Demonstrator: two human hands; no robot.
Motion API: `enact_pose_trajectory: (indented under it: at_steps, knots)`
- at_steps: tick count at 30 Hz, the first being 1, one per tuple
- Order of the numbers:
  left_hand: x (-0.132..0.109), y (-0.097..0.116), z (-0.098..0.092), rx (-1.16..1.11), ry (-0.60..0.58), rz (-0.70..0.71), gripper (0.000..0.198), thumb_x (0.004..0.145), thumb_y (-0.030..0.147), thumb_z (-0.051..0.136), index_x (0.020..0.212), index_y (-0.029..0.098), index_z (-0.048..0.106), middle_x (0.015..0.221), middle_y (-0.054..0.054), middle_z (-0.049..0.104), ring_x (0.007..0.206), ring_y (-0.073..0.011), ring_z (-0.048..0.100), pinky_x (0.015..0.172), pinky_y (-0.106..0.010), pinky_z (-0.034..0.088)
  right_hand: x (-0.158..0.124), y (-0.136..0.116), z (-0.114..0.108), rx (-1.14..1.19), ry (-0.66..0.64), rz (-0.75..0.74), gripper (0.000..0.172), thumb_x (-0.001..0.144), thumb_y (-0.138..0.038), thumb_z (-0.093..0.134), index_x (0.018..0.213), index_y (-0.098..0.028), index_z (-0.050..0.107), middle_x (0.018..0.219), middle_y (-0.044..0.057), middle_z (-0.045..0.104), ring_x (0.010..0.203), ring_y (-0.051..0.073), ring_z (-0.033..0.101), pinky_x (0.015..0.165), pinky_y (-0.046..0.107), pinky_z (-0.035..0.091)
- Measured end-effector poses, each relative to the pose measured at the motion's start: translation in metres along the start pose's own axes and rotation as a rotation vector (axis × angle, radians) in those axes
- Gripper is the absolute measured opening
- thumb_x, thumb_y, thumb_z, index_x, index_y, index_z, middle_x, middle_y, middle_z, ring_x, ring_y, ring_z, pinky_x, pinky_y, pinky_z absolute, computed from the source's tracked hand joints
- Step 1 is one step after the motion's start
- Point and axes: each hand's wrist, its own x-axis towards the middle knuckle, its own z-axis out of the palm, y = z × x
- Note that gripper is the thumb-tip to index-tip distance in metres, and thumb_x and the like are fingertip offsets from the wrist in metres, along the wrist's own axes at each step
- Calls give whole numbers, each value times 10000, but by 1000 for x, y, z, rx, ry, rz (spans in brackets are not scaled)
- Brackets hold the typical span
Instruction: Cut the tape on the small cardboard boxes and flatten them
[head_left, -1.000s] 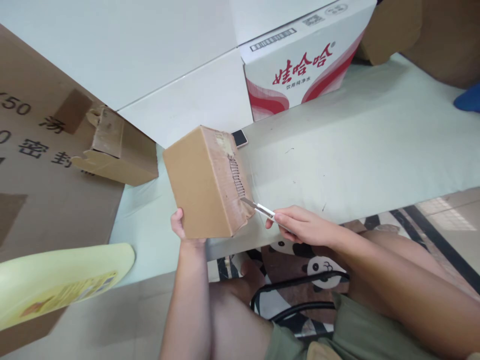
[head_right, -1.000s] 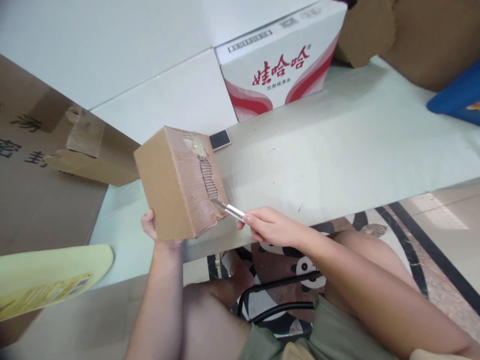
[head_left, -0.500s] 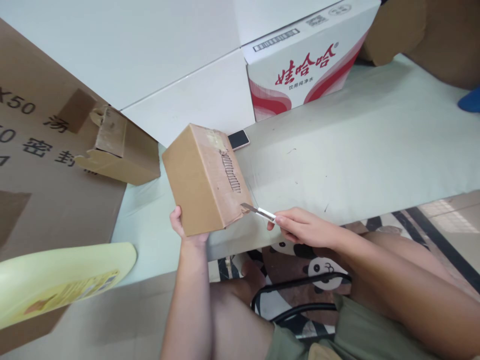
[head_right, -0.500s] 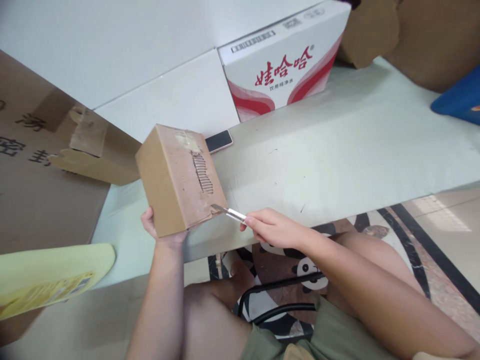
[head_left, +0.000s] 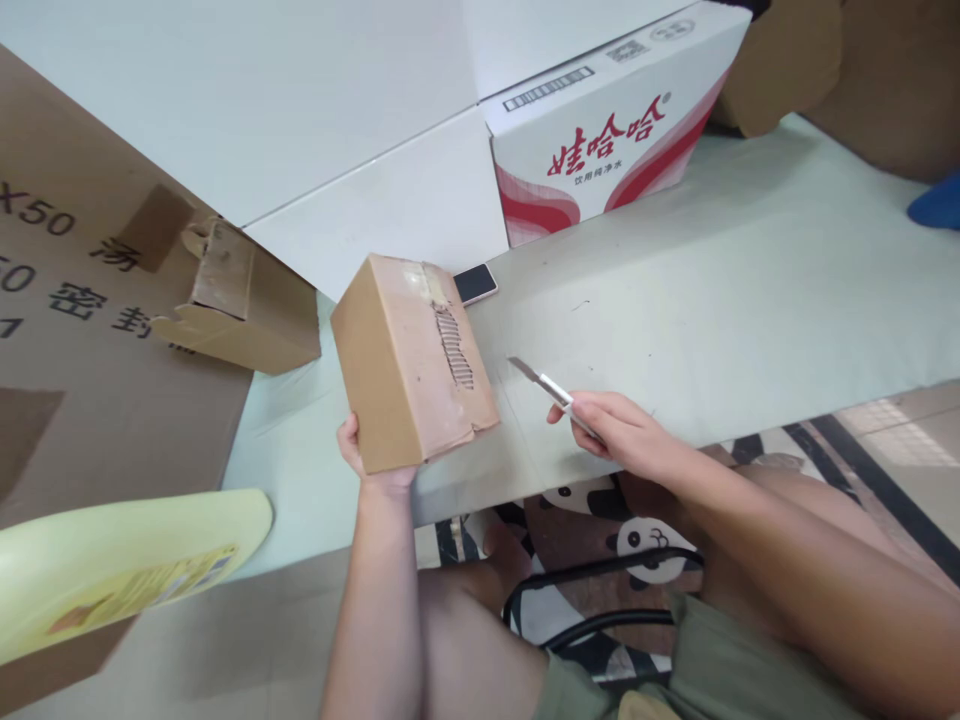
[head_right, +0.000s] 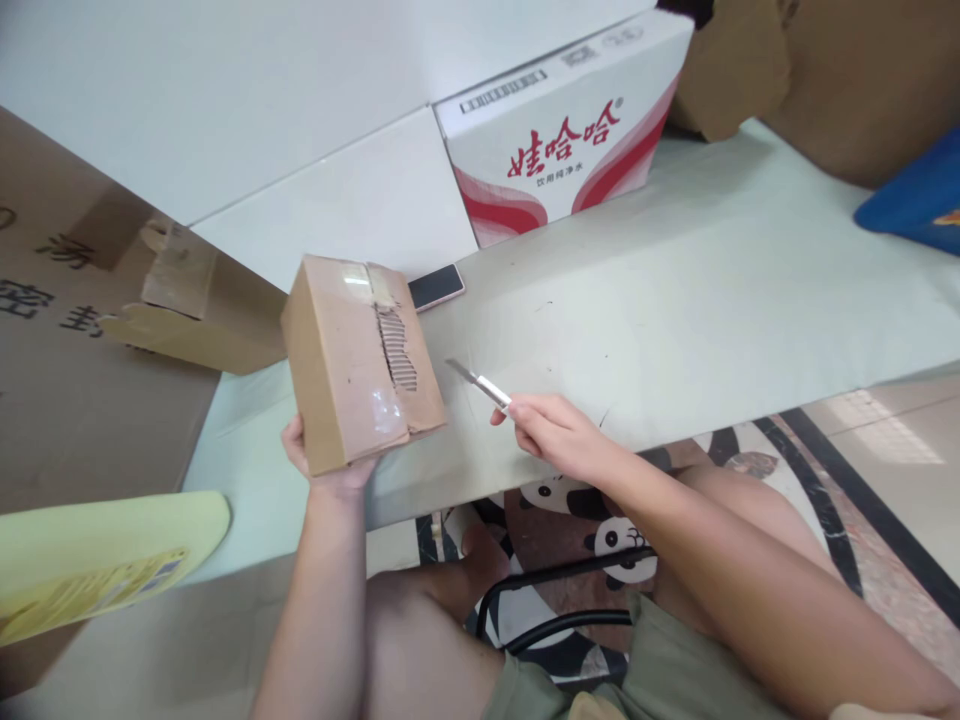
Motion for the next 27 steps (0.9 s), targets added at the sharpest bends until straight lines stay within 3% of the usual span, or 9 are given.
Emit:
enact_pose_trajectory:
  at_steps: [3, 6, 15, 21, 27]
  knots:
    - [0, -2, -8, 24, 20, 12, 325, 718, 496, 680, 917, 242, 722, 846, -16, 770, 789, -230, 721, 684, -315, 581, 1, 2, -1, 45, 102, -30, 416, 977, -478, 340, 943, -158, 603, 499, -74, 393, 448, 99, 323, 487, 263, 296]
    - [-5, -2, -12, 63, -24, -69, 340, 692, 483, 696, 928, 240, 724, 813, -19, 770, 702, -227, 718, 610, -311, 583, 1, 2, 0, 82, 140, -37, 418, 978, -492, 349, 949, -163, 605, 496, -71, 403, 448, 102, 343, 482, 261, 306]
    - [-18, 7, -25, 128, -202, -428, 511, 659, 466, 729, 1108, 226, 683, 929, -60, 778, 799, -295, 734, 665, -396, 612, 3, -4, 1, 94, 202, -53, 424, 965, -528, 366, 943, -167, 588, 500, -69, 432, 432, 94, 363, 462, 250, 312]
    - [-18, 6, -34, 126, -200, -421, 545, 721, 469, 678, 1212, 236, 634, 989, -63, 771, 857, -293, 726, 745, -416, 600, 6, -6, 4, 92, 248, -37, 429, 963, -529, 365, 969, -165, 592, 505, -68, 437, 425, 95, 373, 447, 244, 315]
    - [-14, 5, -31, 159, -199, -426, 645, 649, 440, 750, 1246, 233, 616, 955, -55, 771, 823, -282, 721, 721, -397, 599, 6, -6, 6, 26, 258, -34, 427, 979, -494, 335, 984, -158, 598, 506, -69, 443, 435, 96, 386, 471, 250, 327]
